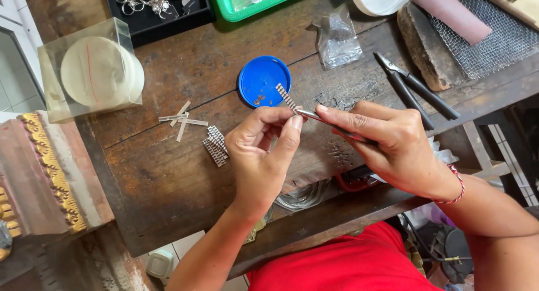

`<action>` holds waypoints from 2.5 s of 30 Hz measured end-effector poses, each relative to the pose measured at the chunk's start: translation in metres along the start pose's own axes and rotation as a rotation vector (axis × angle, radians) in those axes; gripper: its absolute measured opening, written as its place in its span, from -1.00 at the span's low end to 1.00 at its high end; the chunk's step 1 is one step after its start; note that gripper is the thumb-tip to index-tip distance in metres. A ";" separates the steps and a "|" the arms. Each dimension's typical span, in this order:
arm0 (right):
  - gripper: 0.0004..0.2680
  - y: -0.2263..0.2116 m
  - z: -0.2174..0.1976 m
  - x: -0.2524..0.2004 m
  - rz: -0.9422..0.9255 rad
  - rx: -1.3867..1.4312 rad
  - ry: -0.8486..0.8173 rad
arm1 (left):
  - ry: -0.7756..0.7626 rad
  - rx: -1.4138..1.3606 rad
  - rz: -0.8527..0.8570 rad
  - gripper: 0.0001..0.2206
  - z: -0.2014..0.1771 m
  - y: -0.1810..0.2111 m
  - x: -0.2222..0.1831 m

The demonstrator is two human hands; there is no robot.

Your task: Using pliers to remove and manipulate small, intricate metal components from a larger pattern on a wooden workbench.

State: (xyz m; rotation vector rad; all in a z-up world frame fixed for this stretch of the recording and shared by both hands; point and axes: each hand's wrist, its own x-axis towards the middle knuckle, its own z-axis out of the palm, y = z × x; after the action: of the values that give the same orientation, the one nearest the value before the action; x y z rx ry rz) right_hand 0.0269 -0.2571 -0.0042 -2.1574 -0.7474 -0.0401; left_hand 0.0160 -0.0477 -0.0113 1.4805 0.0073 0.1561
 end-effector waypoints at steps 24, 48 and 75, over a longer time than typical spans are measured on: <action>-0.69 0.002 -0.009 0.003 -0.063 -0.071 -0.116 | -0.041 0.136 0.174 -0.88 -0.008 0.003 0.001; -0.62 0.013 -0.009 -0.003 -0.096 -0.220 -0.111 | -0.123 0.292 0.157 -0.90 -0.011 0.014 0.004; -0.67 0.011 -0.004 0.001 -0.381 -0.816 0.169 | -0.022 0.011 -0.089 -0.91 -0.014 -0.007 0.001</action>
State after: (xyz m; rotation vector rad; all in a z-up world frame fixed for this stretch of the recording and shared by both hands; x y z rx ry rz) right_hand 0.0341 -0.2645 -0.0094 -2.6649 -1.1668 -0.8442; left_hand 0.0164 -0.0347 -0.0190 1.4902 0.0563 0.0684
